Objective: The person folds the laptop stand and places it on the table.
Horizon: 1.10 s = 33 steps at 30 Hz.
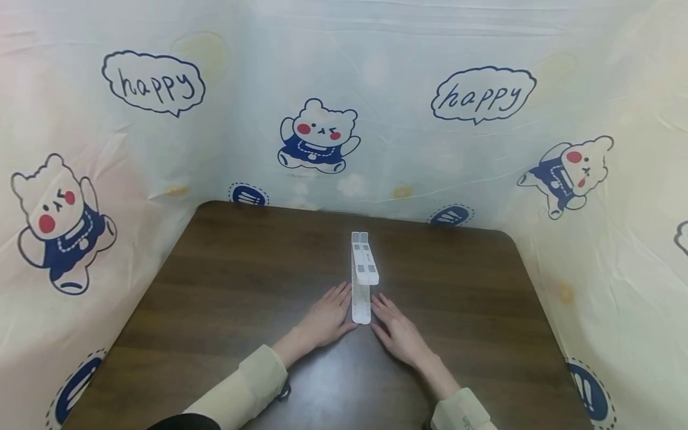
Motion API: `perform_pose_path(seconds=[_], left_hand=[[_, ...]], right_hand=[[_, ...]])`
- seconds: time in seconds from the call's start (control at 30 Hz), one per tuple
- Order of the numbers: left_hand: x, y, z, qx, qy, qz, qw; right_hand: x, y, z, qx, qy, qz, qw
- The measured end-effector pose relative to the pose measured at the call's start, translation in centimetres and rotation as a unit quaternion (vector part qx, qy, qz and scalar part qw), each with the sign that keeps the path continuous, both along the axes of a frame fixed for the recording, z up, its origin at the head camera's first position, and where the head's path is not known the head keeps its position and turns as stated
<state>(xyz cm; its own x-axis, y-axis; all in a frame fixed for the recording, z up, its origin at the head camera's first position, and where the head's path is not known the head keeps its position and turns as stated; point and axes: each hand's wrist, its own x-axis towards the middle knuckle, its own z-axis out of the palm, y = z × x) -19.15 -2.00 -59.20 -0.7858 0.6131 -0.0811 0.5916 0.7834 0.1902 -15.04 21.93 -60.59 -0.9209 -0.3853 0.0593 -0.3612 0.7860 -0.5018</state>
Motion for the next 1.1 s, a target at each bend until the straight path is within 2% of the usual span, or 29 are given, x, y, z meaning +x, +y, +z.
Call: perform_pose_path(seconds=[0.17,0.43,0.77,0.83,0.93,1.0,1.1], left_hand=[[0.5,-0.1,0.9,-0.036,0.014,-0.002,0.9993],[1.0,-0.6,1.4,0.004,-0.009,-0.007,0.9999],[1.1,-1.2,0.9,0.014,-0.028,-0.020,0.9993],[0.8,-1.4,0.9,0.027,-0.041,-0.028,0.9984],[0.0,-2.1,1.2,0.057,-0.082,-0.034,0.9944],[-0.9,-2.6,1.7,0.084,-0.110,-0.027,0.9900],[-2.3,-3.4,3.0,0.132,-0.136,0.000,0.9820]], right_hand=[[-0.1,-0.2,0.0,0.004,-0.006,-0.001,1.000],[0.0,-0.6,0.3,-0.001,-0.017,0.000,1.000],[0.1,-1.1,0.1,-0.011,-0.029,-0.006,0.999],[0.0,-1.0,0.0,-0.014,-0.031,-0.002,0.999],[-0.2,-0.6,0.3,-0.024,-0.036,0.005,0.999],[-0.6,-0.2,0.8,-0.038,-0.033,0.006,0.999],[-1.4,0.8,2.0,-0.067,-0.022,-0.008,0.997]])
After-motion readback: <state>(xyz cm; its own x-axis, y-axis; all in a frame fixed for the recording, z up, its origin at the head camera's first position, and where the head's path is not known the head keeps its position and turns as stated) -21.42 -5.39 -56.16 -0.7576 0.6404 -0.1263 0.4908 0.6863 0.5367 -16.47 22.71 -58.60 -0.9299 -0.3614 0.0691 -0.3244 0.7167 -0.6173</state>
